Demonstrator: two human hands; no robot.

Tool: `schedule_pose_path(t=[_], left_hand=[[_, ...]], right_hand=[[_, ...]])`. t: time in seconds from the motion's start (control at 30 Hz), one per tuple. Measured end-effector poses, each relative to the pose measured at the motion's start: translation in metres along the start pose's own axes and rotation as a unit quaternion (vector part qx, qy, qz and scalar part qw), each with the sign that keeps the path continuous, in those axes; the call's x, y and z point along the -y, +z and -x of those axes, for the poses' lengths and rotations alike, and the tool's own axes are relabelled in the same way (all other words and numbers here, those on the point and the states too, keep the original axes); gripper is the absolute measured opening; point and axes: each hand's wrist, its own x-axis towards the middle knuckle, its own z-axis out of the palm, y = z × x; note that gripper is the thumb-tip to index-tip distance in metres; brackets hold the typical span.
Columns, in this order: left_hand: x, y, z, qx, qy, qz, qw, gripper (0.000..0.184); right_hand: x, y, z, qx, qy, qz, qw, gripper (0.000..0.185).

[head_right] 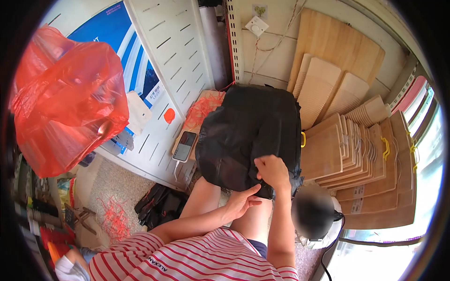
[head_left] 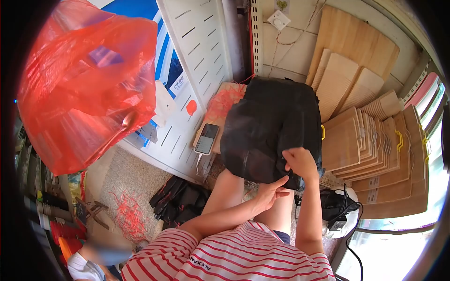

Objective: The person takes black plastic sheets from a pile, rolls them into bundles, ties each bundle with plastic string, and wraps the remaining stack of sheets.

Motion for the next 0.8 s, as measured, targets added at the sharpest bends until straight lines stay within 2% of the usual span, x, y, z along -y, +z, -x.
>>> schedule_pose_path(t=[0.03,0.07,0.13,0.17,0.2,0.23,0.27,0.3,0.33,0.37,0.4,0.47,0.5,0.57,0.67,0.73,0.77,0.8], left_hand=[[0.001,-0.002,-0.002,-0.001,-0.005,-0.001,1.0,0.033],[0.002,-0.003,-0.004,-0.002,-0.008,-0.002,1.0,0.034],[0.0,0.003,0.0,-0.005,-0.01,-0.012,1.0,0.032],[-0.001,0.005,0.002,-0.009,-0.012,-0.022,1.0,0.03],[0.002,0.001,0.001,-0.008,-0.012,-0.023,1.0,0.03],[0.008,-0.008,-0.002,0.002,0.044,-0.047,0.998,0.029],[0.013,-0.018,-0.006,0.013,0.102,-0.071,0.992,0.028],[0.014,-0.029,-0.009,0.013,0.105,-0.071,0.992,0.028],[0.012,-0.043,-0.009,-0.032,0.116,-0.012,0.993,0.028],[0.007,-0.055,-0.008,-0.077,0.127,0.045,0.988,0.028],[-0.003,-0.065,-0.007,-0.104,0.149,0.038,0.983,0.034],[-0.04,-0.055,0.008,-0.123,0.203,0.098,0.967,0.036],[-0.052,-0.07,0.006,-0.133,0.192,0.144,0.962,0.04],[-0.085,-0.067,0.015,-0.058,0.204,0.192,0.958,0.043],[-0.099,-0.079,0.005,-0.084,0.248,0.166,0.951,0.041],[-0.099,-0.08,0.006,-0.097,0.265,0.153,0.947,0.041],[-0.099,-0.079,0.005,-0.109,0.279,0.139,0.944,0.042],[-0.1,-0.076,0.007,-0.108,0.277,0.138,0.945,0.042]], right_hand=[[0.002,0.003,-0.005,-0.068,-0.058,0.009,0.996,0.035],[0.008,0.005,-0.012,-0.094,-0.074,-0.02,0.993,0.03],[0.024,0.023,-0.034,-0.119,-0.064,-0.22,0.966,0.026],[0.028,0.031,-0.045,-0.066,-0.056,-0.312,0.946,0.033],[0.021,0.053,-0.063,-0.056,-0.093,-0.39,0.915,0.037],[0.01,0.076,-0.083,-0.045,-0.129,-0.464,0.875,0.042],[0.001,0.092,-0.092,-0.041,-0.099,-0.448,0.888,0.044],[-0.011,0.109,-0.098,-0.037,-0.069,-0.43,0.899,0.046],[-0.037,0.135,-0.108,-0.092,-0.115,-0.38,0.913,0.047],[-0.037,0.135,-0.107,-0.092,-0.117,-0.381,0.913,0.047],[-0.035,0.132,-0.106,-0.092,-0.105,-0.381,0.914,0.048],[-0.031,0.128,-0.099,-0.092,-0.086,-0.382,0.915,0.048],[-0.027,0.123,-0.096,-0.077,-0.067,-0.407,0.908,0.048],[-0.023,0.116,-0.095,-0.063,-0.053,-0.428,0.9,0.048],[-0.016,0.115,-0.1,-0.062,-0.044,-0.417,0.906,0.048],[-0.004,0.11,-0.104,-0.103,-0.022,-0.315,0.943,0.05],[0.002,0.11,-0.106,-0.104,-0.023,-0.316,0.943,0.05],[0.018,0.111,-0.103,-0.153,-0.07,-0.316,0.934,0.051]])
